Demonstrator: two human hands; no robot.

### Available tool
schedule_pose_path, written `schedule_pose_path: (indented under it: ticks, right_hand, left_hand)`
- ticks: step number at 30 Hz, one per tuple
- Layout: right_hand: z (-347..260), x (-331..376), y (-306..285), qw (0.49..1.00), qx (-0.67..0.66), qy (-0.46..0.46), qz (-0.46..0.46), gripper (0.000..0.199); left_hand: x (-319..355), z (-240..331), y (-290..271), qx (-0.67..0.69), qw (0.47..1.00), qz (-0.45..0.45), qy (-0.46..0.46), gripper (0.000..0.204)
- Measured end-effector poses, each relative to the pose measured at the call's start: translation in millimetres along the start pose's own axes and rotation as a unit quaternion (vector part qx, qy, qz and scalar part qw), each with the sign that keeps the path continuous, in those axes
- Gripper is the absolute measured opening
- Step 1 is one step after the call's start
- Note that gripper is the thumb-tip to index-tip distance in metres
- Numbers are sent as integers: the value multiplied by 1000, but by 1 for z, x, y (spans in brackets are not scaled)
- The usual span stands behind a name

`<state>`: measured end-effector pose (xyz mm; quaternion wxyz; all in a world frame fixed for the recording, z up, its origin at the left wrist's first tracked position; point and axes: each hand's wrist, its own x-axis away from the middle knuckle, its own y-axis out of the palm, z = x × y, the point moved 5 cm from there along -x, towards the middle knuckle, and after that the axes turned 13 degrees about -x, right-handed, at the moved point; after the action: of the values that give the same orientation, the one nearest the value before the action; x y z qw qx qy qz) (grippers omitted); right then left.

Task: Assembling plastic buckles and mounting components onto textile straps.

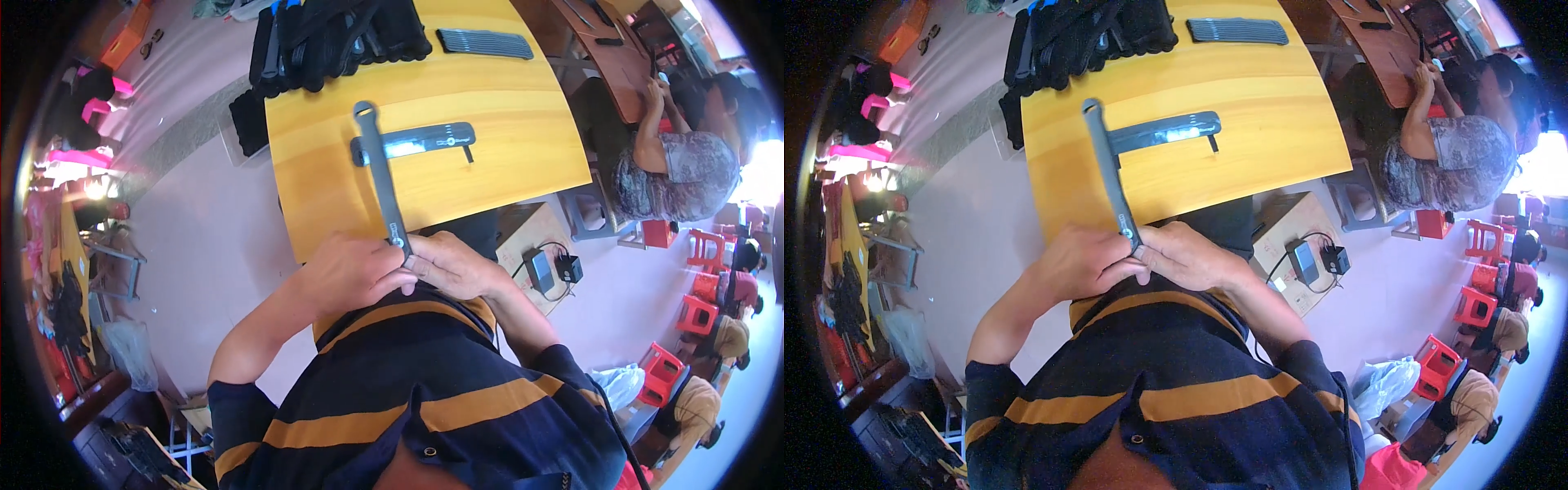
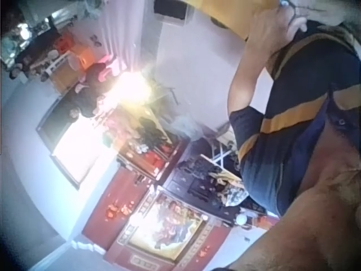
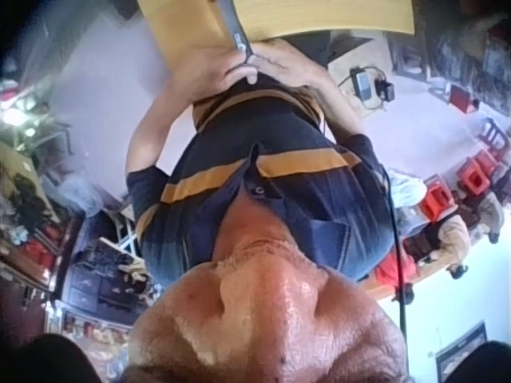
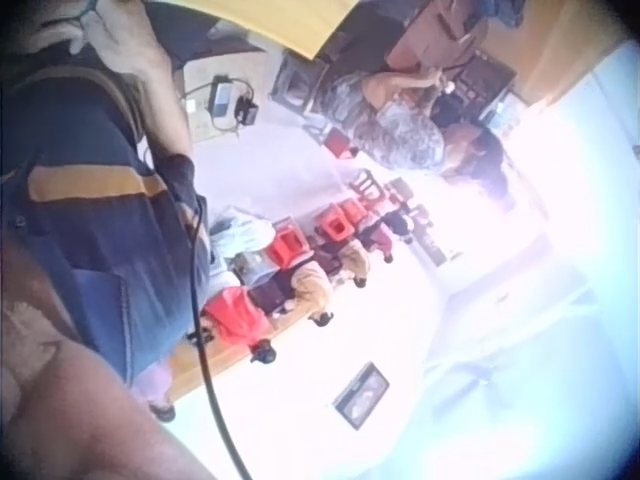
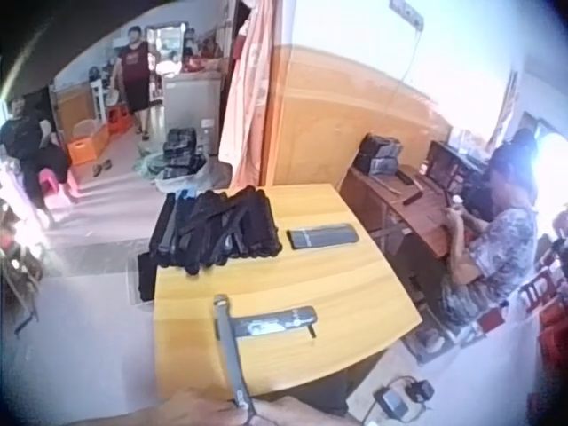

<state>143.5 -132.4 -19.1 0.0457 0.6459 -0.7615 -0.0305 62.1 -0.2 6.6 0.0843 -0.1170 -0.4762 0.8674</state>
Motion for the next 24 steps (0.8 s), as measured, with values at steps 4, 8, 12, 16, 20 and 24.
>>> schedule_pose_path:
  ticks: [4,8,12,16,20,24]
  right_hand:
    - [-6,11,0,996,86,-22,-25,17]
    - [-15,24,-4,976,208,11,-67,11]
    - [-4,61,-43,936,333,95,-61,12]
    - [6,103,-75,959,235,153,-51,8]
    - [47,185,-127,923,252,291,-19,7]
    - [34,216,-125,952,75,294,33,15]
  left_hand:
    - [-5,5,-14,70,996,-54,10,28]
    - [1,-3,-20,74,985,-157,23,29]
    - [20,-37,-70,77,975,-209,0,40]
    - [66,-81,-127,78,966,-236,-67,49]
    - [138,-128,-199,135,971,14,-199,59]
    - [166,-137,-241,208,927,103,-294,52]
